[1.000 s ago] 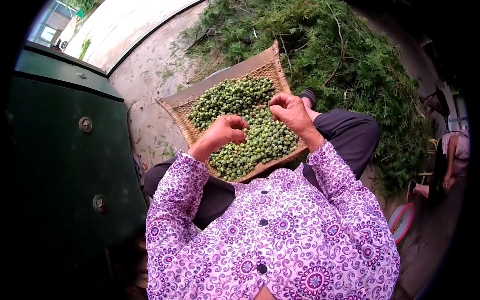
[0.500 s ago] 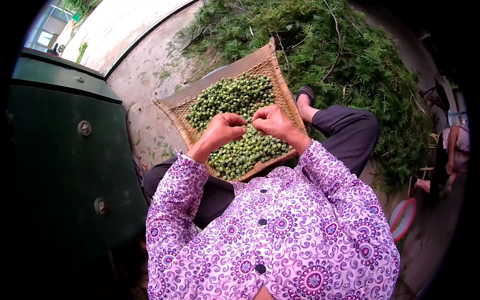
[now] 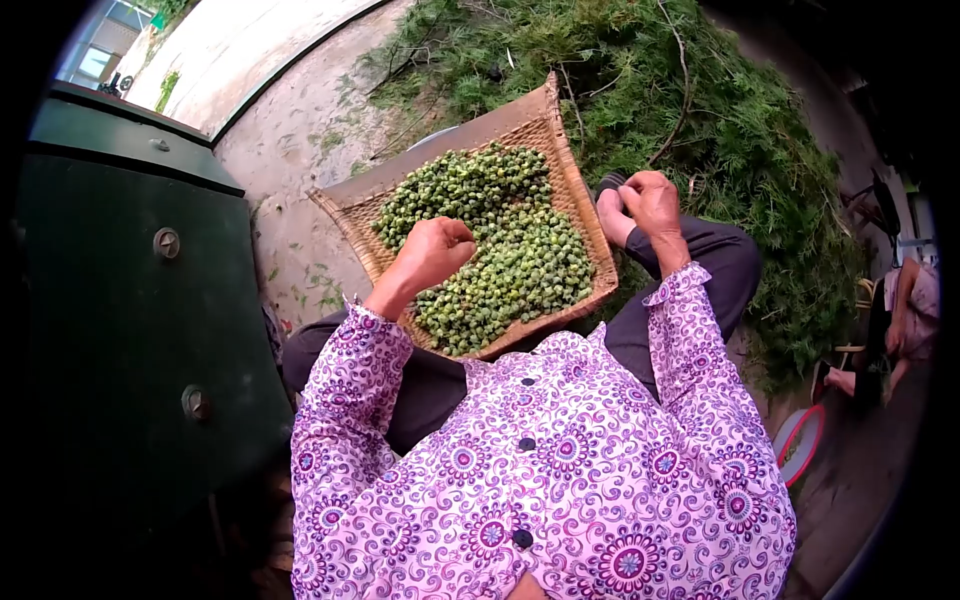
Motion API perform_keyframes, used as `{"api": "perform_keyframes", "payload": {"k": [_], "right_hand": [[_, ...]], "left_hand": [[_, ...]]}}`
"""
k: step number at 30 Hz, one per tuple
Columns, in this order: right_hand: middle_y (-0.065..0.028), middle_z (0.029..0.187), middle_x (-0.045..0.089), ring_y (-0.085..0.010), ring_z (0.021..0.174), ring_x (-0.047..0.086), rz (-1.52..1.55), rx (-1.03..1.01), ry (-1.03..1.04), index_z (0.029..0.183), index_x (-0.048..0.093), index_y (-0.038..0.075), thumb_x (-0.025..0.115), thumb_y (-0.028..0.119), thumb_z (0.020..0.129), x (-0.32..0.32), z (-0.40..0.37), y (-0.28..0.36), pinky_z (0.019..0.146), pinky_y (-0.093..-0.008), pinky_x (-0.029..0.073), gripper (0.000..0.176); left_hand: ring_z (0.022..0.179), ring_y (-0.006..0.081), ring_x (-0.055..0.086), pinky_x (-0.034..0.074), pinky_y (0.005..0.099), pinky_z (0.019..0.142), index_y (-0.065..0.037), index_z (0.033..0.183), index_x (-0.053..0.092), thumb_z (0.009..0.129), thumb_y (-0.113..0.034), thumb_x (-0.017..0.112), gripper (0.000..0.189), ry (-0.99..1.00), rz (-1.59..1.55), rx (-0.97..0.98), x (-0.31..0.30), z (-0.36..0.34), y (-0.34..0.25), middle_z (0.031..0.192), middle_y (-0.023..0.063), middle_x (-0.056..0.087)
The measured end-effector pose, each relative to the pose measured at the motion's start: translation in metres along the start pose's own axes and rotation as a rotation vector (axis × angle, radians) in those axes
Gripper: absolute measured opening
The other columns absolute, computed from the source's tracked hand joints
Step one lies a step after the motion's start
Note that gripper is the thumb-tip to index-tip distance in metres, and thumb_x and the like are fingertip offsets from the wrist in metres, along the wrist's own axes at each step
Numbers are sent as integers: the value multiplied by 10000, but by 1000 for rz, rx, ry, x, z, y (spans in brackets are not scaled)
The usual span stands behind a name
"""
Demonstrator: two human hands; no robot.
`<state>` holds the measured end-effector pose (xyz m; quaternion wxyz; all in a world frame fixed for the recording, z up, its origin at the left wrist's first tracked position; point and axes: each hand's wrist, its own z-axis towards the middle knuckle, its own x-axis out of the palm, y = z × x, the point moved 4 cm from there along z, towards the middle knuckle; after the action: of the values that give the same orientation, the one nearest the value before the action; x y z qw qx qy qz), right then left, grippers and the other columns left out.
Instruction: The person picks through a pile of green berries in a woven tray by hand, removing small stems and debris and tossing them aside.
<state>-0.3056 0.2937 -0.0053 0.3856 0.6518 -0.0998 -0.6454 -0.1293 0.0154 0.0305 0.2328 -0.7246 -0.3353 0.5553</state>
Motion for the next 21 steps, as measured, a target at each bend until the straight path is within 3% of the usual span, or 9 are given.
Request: {"api": "perform_keyframes", "payload": {"k": [1,4,6,13,15,20,21], "right_hand": [[-113,661,592,-256,638,571,94,-51,75,714,629,13,641,125,666,16,-7,30,623,-326,453,123],[-122,704,600,-274,675,575,162,-425,337,726,624,10,630,151,685,82,-38,92,669,-382,473,147],[-136,739,606,-295,712,580,74,-453,464,725,621,22,613,150,690,121,-57,108,691,-408,478,133],[-210,734,620,-348,731,624,-364,-181,834,683,626,-2,616,121,652,176,-72,120,648,-417,496,128],[-208,737,621,-347,735,624,-364,-178,838,685,626,-4,618,117,650,176,-75,121,652,-417,496,126],[-173,748,627,-338,719,615,-260,-110,834,690,644,42,616,138,631,165,-71,116,646,-398,494,116],[-139,710,629,-296,662,611,-168,-171,811,690,655,65,612,157,626,164,-69,113,622,-375,489,120]], "left_hand": [[624,151,581,472,289,592,-9,866,652,737,-164,607,206,-46,-75,0,-3,0,2,682,105,623],[615,142,577,470,285,580,-6,890,648,753,-175,617,220,-108,-121,-23,-21,-3,-7,679,85,623],[595,127,564,461,268,564,-6,891,650,756,-174,620,217,-113,-128,-36,-26,-4,-6,678,72,618],[636,179,577,462,306,579,4,875,646,738,-190,627,238,-147,-109,-12,-32,-14,-2,712,114,608],[667,235,582,462,343,605,10,878,642,731,-207,627,263,-121,-75,11,-27,-16,0,738,148,595],[666,239,582,463,345,608,7,883,644,720,-205,629,267,-116,-56,22,-29,-17,-1,734,150,594],[673,242,586,463,348,611,6,888,644,718,-203,629,270,-106,-29,13,-29,-17,0,752,157,601]]}}
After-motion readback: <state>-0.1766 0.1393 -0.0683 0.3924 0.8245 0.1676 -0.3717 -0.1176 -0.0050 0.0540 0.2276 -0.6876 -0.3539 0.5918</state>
